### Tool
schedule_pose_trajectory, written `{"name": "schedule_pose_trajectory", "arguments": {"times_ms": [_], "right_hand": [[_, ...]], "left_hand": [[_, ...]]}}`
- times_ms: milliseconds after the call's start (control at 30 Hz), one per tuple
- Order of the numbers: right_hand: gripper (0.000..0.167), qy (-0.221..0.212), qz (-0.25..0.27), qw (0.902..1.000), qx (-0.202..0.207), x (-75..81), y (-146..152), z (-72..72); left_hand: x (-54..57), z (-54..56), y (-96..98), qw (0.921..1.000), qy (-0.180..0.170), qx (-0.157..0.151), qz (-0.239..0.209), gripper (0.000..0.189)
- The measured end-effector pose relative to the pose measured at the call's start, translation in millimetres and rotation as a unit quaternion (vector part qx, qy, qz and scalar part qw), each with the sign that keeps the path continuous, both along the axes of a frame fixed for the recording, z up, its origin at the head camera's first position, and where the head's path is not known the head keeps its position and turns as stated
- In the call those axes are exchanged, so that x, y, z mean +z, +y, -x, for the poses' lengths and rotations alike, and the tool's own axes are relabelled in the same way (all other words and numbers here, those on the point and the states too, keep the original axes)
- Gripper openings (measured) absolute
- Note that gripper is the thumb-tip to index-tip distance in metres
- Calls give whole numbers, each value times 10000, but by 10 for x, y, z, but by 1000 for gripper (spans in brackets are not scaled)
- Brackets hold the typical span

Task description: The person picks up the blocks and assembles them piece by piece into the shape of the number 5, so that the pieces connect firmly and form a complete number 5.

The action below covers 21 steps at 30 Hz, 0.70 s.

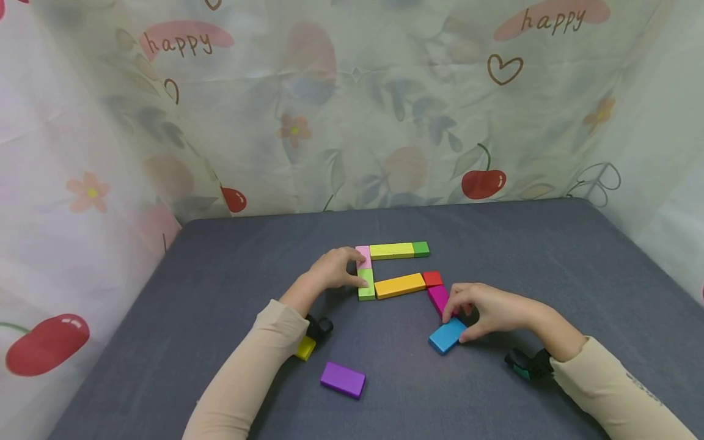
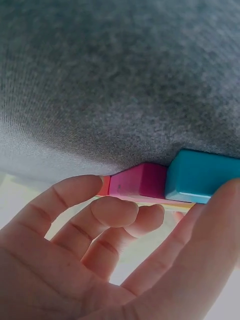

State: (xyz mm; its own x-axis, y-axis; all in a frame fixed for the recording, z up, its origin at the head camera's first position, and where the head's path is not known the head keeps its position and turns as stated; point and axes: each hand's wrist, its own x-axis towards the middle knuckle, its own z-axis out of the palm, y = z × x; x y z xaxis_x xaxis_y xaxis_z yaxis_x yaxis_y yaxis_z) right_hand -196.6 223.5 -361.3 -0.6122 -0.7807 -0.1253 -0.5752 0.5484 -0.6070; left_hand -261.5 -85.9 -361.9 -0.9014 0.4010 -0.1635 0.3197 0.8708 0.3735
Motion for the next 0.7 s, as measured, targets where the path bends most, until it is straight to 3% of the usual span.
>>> {"name": "schedule_pose_trajectory", "arguments": {"times_ms": [700], "right_hand": [[29, -70, 16, 10000, -33, 44, 5, -9]], "left_hand": [[5, -12, 4, 10000, -50, 33, -42, 59]]}}
